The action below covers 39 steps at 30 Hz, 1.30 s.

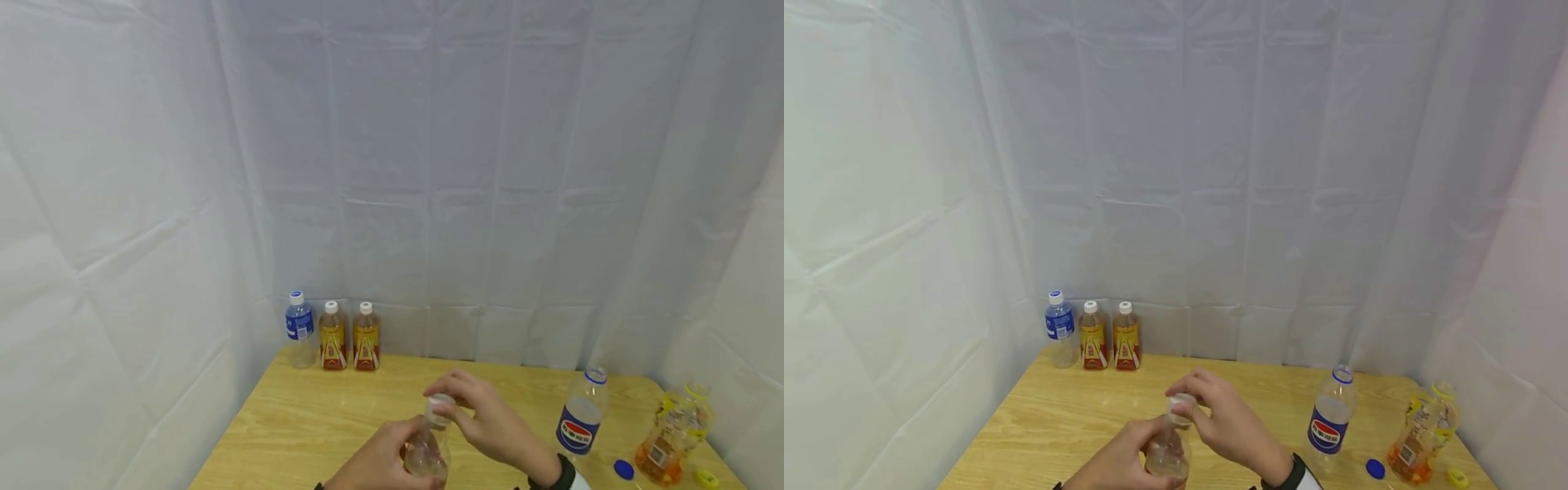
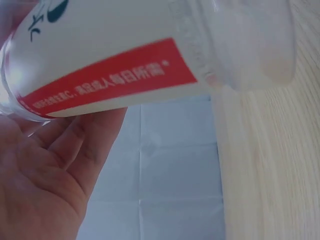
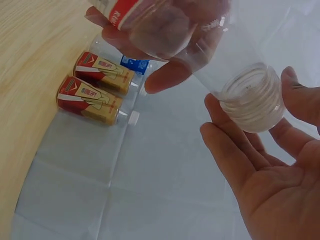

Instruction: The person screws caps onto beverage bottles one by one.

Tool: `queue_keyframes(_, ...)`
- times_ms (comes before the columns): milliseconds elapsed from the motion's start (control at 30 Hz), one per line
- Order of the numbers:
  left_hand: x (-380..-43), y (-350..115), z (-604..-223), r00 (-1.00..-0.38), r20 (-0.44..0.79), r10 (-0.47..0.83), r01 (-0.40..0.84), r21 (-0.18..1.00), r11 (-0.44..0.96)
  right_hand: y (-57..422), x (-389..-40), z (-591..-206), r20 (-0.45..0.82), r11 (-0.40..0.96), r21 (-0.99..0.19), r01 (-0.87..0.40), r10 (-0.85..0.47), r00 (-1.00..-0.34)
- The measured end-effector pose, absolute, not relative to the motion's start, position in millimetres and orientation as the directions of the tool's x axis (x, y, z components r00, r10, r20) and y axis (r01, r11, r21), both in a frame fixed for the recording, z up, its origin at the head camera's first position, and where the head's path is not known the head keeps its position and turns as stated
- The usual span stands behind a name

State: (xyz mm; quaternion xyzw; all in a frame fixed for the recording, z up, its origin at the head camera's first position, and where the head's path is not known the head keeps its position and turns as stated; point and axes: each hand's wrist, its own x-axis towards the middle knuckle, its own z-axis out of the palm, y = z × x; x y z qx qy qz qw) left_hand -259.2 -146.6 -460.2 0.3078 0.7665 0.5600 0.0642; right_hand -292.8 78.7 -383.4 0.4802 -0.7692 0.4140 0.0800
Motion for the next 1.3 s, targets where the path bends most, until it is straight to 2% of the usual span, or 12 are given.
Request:
queue_keyframes(133, -259.2, -146.5, -457.7, -0.778, 0.271, 0.567, 0.431, 0.887, 0.168, 82.1, -296.4, -383.0, 0.552, 0.112, -0.526, -0.843, -0.709, -0.438)
queue_keyframes(267, -259.8, -146.5, -457.0, -0.762, 0.293, 0.578, 0.463, 0.870, 0.169, 83.6, -297.7, -383.2, 0.556, 0.100, -0.517, -0.850, -0.716, -0.423)
queue_keyframes(367, -260.2, -146.0, -458.7, -0.767, 0.292, 0.571, 0.465, 0.866, 0.182, 83.7, -296.6, -383.8, 0.546, 0.125, -0.530, -0.839, -0.707, -0.450)
queue_keyframes(567, -259.0, -142.2, -464.1, -0.809, 0.285, 0.515, 0.437, 0.876, 0.202, 79.5, -289.0, -383.6, 0.493, 0.236, -0.600, -0.764, -0.644, -0.586)
queue_keyframes(633, -258.3, -140.8, -464.7, -0.817, 0.302, 0.492, 0.453, 0.863, 0.223, 78.6, -287.6, -382.9, 0.488, 0.248, -0.609, -0.754, -0.632, -0.602)
queue_keyframes(700, -257.9, -139.8, -464.0, -0.813, 0.326, 0.483, 0.481, 0.843, 0.241, 79.6, -288.6, -382.0, 0.507, 0.224, -0.595, -0.772, -0.641, -0.576)
queue_keyframes(767, -258.1, -139.6, -462.3, -0.800, 0.343, 0.491, 0.504, 0.829, 0.242, 82.2, -290.8, -380.7, 0.532, 0.176, -0.569, -0.803, -0.666, -0.523)
queue_keyframes(900, -258.3, -140.9, -457.8, -0.772, 0.328, 0.544, 0.495, 0.847, 0.192, 88.1, -295.3, -379.0, 0.550, 0.086, -0.545, -0.834, -0.714, -0.433)
queue_keyframes(1167, -259.2, -142.7, -454.2, -0.753, 0.312, 0.579, 0.473, 0.869, 0.147, 84.1, -294.6, -382.5, 0.621, -0.002, -0.537, -0.844, -0.677, -0.393)
queue_keyframes(1300, -260.0, -143.9, -455.6, -0.733, 0.300, 0.610, 0.466, 0.876, 0.128, 84.1, -296.5, -383.4, 0.614, -0.040, -0.564, -0.825, -0.688, -0.387)
